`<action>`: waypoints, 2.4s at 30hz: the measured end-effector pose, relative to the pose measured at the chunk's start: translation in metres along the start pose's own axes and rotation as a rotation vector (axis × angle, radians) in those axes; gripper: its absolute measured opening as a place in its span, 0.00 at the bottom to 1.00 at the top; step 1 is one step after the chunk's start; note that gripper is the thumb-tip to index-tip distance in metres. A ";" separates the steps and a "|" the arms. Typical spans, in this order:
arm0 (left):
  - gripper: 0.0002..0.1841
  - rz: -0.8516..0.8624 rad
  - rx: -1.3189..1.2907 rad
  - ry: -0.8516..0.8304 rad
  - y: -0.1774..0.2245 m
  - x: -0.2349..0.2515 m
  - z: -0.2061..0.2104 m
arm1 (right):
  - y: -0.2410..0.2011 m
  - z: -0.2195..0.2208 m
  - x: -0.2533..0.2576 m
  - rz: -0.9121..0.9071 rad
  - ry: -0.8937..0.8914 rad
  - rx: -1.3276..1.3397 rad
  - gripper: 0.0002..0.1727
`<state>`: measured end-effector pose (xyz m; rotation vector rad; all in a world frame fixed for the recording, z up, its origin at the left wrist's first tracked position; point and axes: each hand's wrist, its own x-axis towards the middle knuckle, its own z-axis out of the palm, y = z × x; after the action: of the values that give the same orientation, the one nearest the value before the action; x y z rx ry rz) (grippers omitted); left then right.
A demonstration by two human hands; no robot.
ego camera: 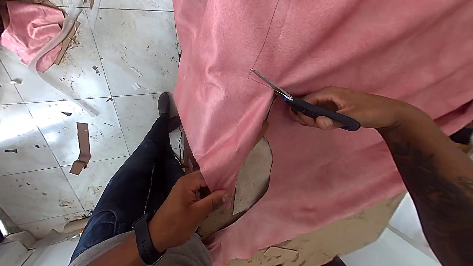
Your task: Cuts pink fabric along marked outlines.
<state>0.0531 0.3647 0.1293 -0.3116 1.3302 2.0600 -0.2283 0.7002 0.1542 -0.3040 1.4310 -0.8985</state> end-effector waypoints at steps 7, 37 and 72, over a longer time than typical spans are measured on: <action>0.12 -0.012 -0.004 0.008 -0.001 -0.005 -0.003 | 0.002 0.005 0.004 -0.028 0.053 -0.034 0.22; 0.11 0.041 0.029 0.076 -0.002 -0.038 -0.037 | 0.004 0.039 0.012 -0.074 0.158 -0.009 0.24; 0.11 0.179 0.460 -0.158 0.120 -0.031 -0.142 | -0.078 0.243 0.145 -0.115 1.290 0.845 0.25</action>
<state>-0.0206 0.1962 0.1672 0.1745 1.7263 1.8009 -0.0456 0.4708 0.1434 1.0208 1.9577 -1.8479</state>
